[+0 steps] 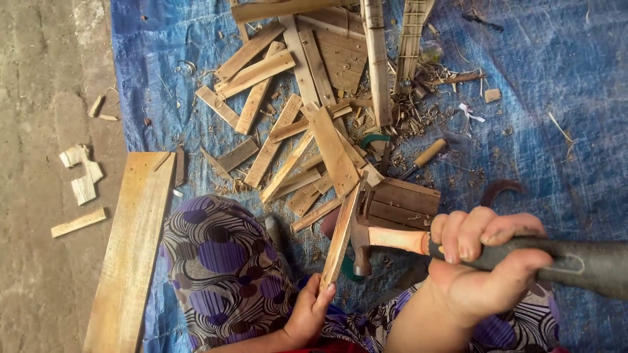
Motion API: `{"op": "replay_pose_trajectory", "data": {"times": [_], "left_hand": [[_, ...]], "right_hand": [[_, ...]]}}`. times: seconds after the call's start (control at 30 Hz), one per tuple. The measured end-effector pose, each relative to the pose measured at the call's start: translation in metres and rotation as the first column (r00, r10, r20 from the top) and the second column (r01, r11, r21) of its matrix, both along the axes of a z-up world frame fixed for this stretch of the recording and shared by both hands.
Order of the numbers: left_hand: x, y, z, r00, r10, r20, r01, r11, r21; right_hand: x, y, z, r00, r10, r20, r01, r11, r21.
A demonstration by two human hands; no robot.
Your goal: Dismantling and assembling a small wooden crate using manual tools like a hammer, saw, and pry bar on a tarp-covered floor.
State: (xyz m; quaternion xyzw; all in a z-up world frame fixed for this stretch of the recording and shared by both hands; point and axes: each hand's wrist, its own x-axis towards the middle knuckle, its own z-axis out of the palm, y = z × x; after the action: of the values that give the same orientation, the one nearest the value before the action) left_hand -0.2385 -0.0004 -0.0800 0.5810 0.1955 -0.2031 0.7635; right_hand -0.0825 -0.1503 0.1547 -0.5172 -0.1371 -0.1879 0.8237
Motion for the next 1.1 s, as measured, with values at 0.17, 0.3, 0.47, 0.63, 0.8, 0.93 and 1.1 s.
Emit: {"op": "replay_pose_trajectory", "data": {"times": [0.17,0.3,0.47,0.63,0.8,0.93,1.1], "left_hand": [[0.006,-0.002,0.002,1.000,-0.025,-0.001,0.025,0.999,-0.022],[0.009,0.000,-0.008,0.993,-0.107,0.041,0.112,0.985,-0.130],[0.005,-0.001,-0.004,0.999,-0.015,0.029,0.023,0.957,-0.288],[0.010,0.000,0.006,0.993,0.112,0.037,-0.086,0.899,-0.429],[0.019,0.012,0.008,0.975,-0.073,-0.207,0.022,0.970,-0.240],[0.018,0.006,0.010,0.950,-0.134,-0.283,0.087,0.981,-0.171],[0.004,0.003,0.005,0.928,-0.159,-0.336,0.106,0.980,-0.171]], "right_hand": [[0.009,-0.043,0.026,0.985,0.174,0.000,-0.173,0.979,-0.105],[0.024,-0.075,0.060,0.988,0.146,-0.048,-0.154,0.940,-0.303],[0.096,-0.099,0.056,0.983,0.121,-0.140,-0.146,0.973,-0.181],[0.123,-0.105,0.049,0.966,0.198,-0.165,-0.223,0.963,-0.149],[0.078,-0.081,0.053,0.992,0.104,-0.078,-0.122,0.953,-0.278],[0.036,-0.064,0.050,0.997,-0.048,-0.068,0.027,0.960,-0.280],[-0.019,-0.028,0.045,0.966,-0.257,0.022,0.254,0.930,-0.265]]}}
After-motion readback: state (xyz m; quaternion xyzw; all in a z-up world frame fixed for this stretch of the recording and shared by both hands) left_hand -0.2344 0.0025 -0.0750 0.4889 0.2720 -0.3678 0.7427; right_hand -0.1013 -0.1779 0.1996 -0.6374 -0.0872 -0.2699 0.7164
